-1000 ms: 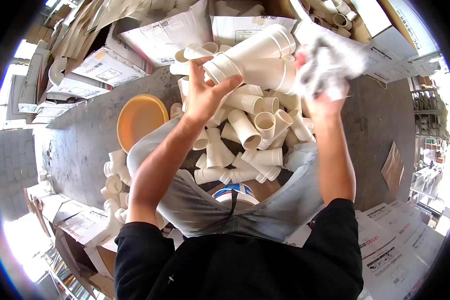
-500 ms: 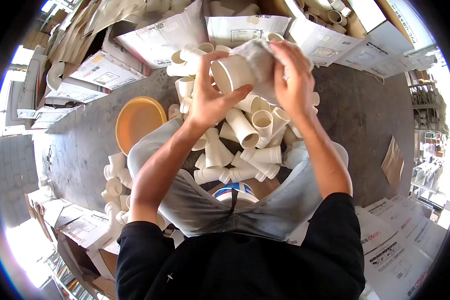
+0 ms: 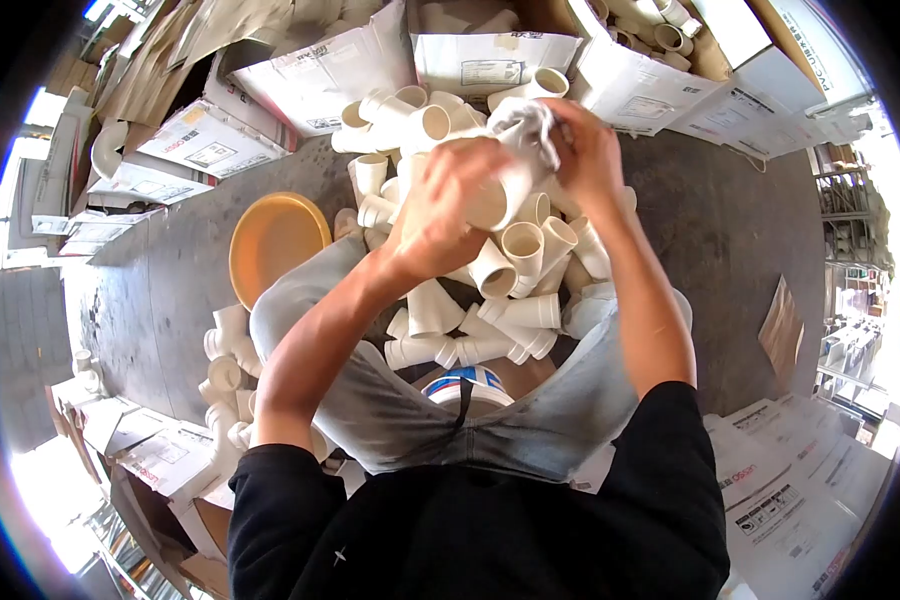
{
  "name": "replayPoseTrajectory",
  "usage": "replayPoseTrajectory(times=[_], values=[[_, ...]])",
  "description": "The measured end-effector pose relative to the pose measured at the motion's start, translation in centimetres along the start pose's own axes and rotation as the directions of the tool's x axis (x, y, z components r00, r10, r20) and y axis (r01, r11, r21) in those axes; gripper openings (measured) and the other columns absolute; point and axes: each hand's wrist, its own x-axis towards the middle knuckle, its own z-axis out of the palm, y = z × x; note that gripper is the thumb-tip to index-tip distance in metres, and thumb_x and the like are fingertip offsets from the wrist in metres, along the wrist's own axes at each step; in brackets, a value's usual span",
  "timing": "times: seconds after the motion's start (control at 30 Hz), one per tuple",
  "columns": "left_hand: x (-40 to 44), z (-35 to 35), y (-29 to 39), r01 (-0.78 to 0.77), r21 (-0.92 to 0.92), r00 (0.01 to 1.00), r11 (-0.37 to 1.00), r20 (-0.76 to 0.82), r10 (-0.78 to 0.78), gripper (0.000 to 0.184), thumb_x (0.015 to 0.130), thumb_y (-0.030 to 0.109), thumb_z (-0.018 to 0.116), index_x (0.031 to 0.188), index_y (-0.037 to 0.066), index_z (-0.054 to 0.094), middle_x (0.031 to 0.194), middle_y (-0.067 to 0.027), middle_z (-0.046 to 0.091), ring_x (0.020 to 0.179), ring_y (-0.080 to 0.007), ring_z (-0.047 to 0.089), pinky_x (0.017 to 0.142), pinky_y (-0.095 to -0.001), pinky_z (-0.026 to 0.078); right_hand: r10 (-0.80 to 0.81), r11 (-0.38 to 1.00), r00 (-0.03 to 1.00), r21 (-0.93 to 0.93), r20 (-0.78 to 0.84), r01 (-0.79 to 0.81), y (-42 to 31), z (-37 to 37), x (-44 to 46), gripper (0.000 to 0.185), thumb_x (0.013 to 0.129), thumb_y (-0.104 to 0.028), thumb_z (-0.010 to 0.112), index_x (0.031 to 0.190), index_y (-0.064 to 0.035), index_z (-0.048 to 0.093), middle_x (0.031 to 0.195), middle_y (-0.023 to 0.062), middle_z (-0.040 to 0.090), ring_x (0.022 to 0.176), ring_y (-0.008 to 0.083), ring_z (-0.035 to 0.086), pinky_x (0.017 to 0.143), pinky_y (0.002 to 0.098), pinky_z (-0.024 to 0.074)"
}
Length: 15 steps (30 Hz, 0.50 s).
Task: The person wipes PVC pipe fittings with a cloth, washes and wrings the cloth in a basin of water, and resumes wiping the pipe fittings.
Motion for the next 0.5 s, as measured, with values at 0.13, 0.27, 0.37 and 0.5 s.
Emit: replayPoseTrajectory(times=[0.13,0.27,0.37,0.5], values=[[-0.3,0.6,-0.2,-0.294,0.155,0.947,0.943,0.179,0.266,0.066,0.072,0.003,0.074,0.133,0.024,0.063,0.134,-0.0108,0.057,0.124,-0.042,0.055,0.102,-0.0505,0.056,0.031,0.988,0.999,-0.154,-0.008,-0.032,1.4,-1.0,1.1,0.03,0.095,-0.029,0.062,0.115,-0.0108,0.076,0.11,0.0146,0.076,0.097,0.0329,0.074,0.086,0.0412,0.0579],[-0.6,0.7,-0.3,-0.349,0.33,0.926,0.877,0.262,0.27,0.056,0.075,0.013,0.073,0.128,0.028,0.064,0.131,-0.002,0.06,0.123,-0.0321,0.058,0.106,-0.0501,0.053,-0.086,0.996,0.981,0.027,0.174,0.083,-1.3,0.3,-0.2,0.028,0.096,-0.021,0.061,0.114,-0.005,0.074,0.111,0.0164,0.075,0.102,0.0332,0.073,0.09,0.0389,0.0558],[-0.8,0.6,-0.6,-0.39,0.528,0.92,0.754,0.261,0.293,0.038,0.079,0.02,0.072,0.115,0.03,0.064,0.128,0.005,0.063,0.12,-0.0195,0.061,0.109,-0.046,0.05,-0.013,0.931,0.969,0.356,0.245,-0.077,-4.5,0.2,-1.8,0.028,0.096,-0.011,0.058,0.118,0.0009,0.071,0.105,0.015,0.076,0.097,0.0234,0.073,0.088,0.0354,0.0552],[-0.5,0.5,-1.2,-0.468,0.541,0.879,0.699,0.209,0.428,0.032,0.083,0.02,0.074,0.11,0.03,0.061,0.132,0.0068,0.063,0.12,-0.0206,0.062,0.102,-0.0406,0.052,-0.105,0.928,0.975,0.372,0.198,0.024,-5.2,-1.4,-2.2,0.027,0.097,-0.01,0.061,0.12,0.0006,0.07,0.104,0.0142,0.076,0.097,0.025,0.073,0.087,0.0372,0.0558]])
